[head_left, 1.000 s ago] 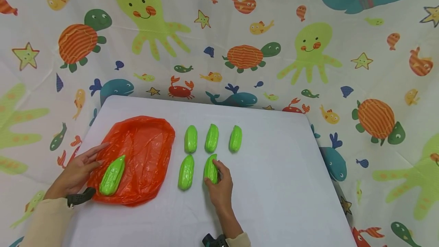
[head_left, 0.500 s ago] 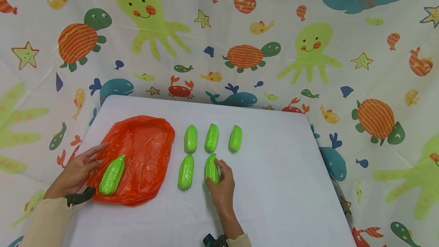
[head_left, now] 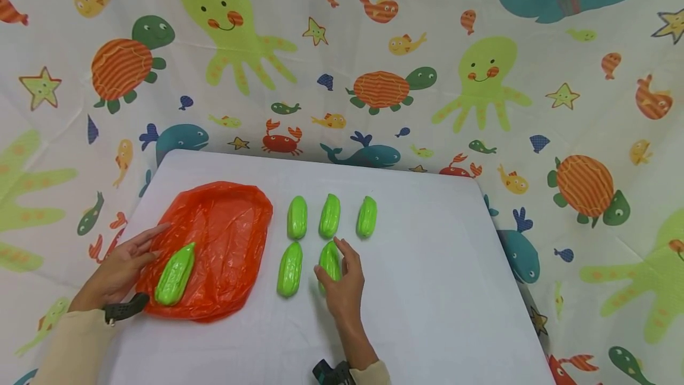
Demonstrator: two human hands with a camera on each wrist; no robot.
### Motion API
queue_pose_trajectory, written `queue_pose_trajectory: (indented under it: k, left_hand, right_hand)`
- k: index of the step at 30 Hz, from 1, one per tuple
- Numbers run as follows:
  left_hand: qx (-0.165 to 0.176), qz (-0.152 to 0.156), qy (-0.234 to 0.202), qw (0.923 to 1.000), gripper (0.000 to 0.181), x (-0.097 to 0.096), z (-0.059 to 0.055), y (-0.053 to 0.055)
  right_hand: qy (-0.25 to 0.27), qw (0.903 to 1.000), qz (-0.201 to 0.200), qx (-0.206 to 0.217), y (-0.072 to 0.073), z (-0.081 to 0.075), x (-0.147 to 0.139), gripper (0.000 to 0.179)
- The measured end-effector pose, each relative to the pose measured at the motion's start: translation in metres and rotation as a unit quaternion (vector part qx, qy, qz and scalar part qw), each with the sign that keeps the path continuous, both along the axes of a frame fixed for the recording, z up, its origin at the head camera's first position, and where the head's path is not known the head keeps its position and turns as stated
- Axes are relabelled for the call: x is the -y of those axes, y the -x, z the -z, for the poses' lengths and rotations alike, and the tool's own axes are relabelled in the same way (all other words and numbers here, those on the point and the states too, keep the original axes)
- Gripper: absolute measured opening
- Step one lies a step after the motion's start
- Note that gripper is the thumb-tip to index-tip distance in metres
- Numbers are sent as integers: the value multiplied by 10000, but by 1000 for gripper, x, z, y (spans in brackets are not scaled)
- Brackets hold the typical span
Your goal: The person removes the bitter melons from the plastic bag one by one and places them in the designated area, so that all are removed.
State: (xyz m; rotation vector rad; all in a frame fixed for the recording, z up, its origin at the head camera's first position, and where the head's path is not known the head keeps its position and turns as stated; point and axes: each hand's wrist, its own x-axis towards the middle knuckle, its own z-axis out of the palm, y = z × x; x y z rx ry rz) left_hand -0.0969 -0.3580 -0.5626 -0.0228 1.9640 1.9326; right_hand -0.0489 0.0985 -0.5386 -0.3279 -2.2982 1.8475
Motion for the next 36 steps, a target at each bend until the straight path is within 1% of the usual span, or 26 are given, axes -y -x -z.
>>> queue_pose_trajectory:
  k: [4, 9, 18, 26, 33, 36]
  left_hand:
    - [-40, -4, 8, 10000, 66, 0, -1, -1]
    - [-46, -4, 52, 10000, 67, -1, -1, -1]
    - [-111, 59, -271, 9996, 65, 1, -2, -2]
    - [-27, -9, -2, 10000, 67, 1, 0, -1]
    - [-68, 17, -142, 9999, 66, 1, -1, -2]
    - [-82, 24, -130, 9999, 66, 1, -2, -3]
  right_hand:
    - [116, 9999, -85, 24, 2, -4, 8, 69]
    - [92, 9998, -174, 45, 4, -9, 19, 70]
    - [271, 9987, -426, -16, 7, -15, 43, 70]
    - [262, 9969, -736, -10, 7, -18, 67, 68]
    - [282, 9946, -988, 131, 6, -19, 88, 68]
    - [308, 9934, -1092, 163, 6, -20, 97, 68]
